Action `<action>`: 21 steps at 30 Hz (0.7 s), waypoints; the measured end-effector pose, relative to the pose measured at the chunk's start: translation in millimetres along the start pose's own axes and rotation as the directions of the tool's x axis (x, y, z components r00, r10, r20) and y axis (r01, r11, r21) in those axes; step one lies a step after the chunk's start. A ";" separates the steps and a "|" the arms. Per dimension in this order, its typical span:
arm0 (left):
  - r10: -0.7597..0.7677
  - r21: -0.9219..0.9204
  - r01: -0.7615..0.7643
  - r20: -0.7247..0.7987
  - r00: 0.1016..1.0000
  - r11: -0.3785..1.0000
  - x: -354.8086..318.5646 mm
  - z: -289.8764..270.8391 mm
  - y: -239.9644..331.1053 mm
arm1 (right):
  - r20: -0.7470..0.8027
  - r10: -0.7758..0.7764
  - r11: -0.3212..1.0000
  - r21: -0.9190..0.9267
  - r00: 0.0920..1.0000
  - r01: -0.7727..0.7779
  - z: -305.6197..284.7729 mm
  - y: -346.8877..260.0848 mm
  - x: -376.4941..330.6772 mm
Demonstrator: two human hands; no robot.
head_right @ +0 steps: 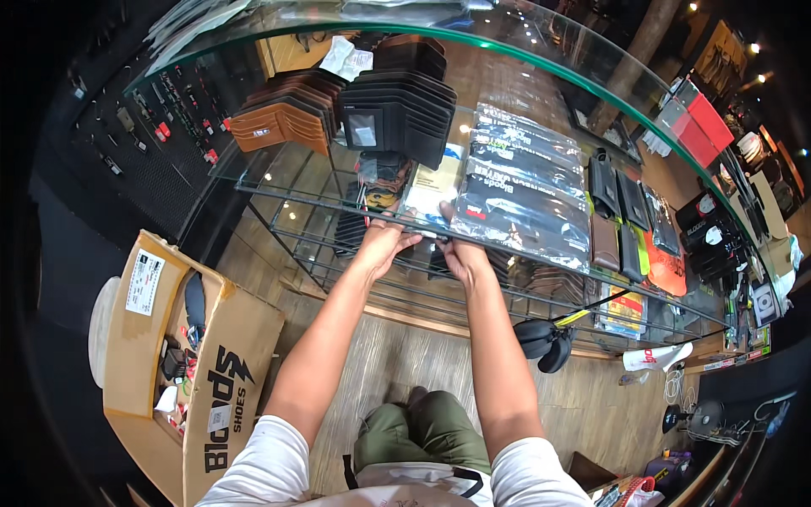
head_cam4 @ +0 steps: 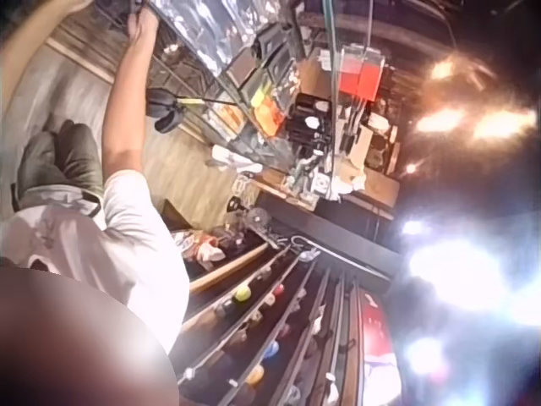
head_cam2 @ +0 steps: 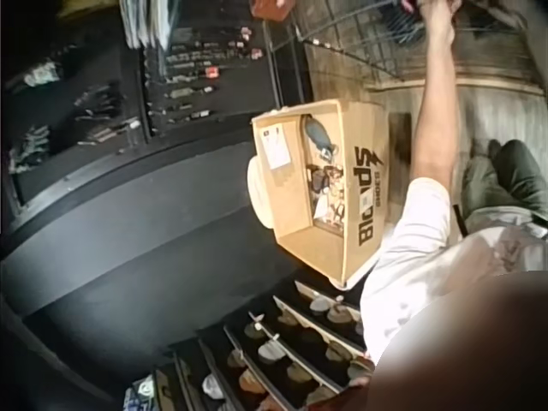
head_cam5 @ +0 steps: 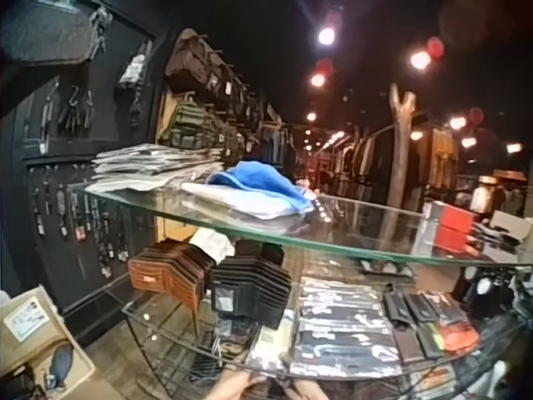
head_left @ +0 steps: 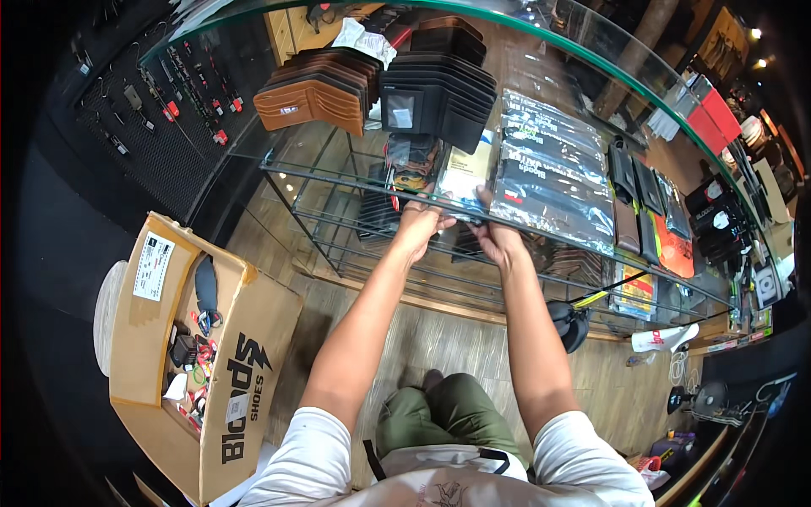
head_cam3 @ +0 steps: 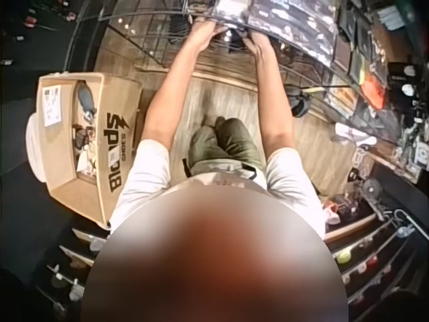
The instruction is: Organizing and arranging various packaged items and merchandise on a glass display counter.
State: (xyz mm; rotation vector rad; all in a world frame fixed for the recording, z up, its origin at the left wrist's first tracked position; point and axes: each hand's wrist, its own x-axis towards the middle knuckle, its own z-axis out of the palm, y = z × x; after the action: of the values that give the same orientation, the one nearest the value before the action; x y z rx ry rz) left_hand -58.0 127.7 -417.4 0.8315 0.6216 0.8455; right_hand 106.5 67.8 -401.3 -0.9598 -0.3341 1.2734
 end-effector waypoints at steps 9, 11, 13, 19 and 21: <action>0.054 -0.209 -0.079 -0.124 0.991 0.975 9.1 34.7 -4.7 | -0.019 -0.013 0.993 0.121 1.000 0.015 -23.4 10.3 4.8; 0.042 -0.203 -0.083 -0.198 0.979 0.976 20.4 33.9 -12.9 | -0.003 0.038 0.963 0.268 0.999 -0.035 -25.7 6.0 23.9; 0.013 -0.192 -0.069 -0.278 0.960 0.979 30.4 40.7 -20.2 | -0.100 -0.013 0.939 0.341 0.995 0.046 -23.8 8.5 32.1; 0.030 -0.257 -0.144 -0.403 0.915 0.956 56.6 14.5 -8.7 | -0.118 -0.119 0.797 0.581 0.986 0.166 24.2 26.7 40.4; 0.001 -0.366 -0.165 -0.409 0.913 0.916 67.5 53.9 -17.2 | -0.173 -0.202 0.853 0.452 0.964 0.260 -16.1 20.5 68.8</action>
State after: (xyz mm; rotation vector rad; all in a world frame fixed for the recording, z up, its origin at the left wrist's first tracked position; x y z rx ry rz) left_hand 25.0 156.9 -412.9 0.3146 0.7441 1.1913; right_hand 125.5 123.3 -445.7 -0.5519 -0.0335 1.0024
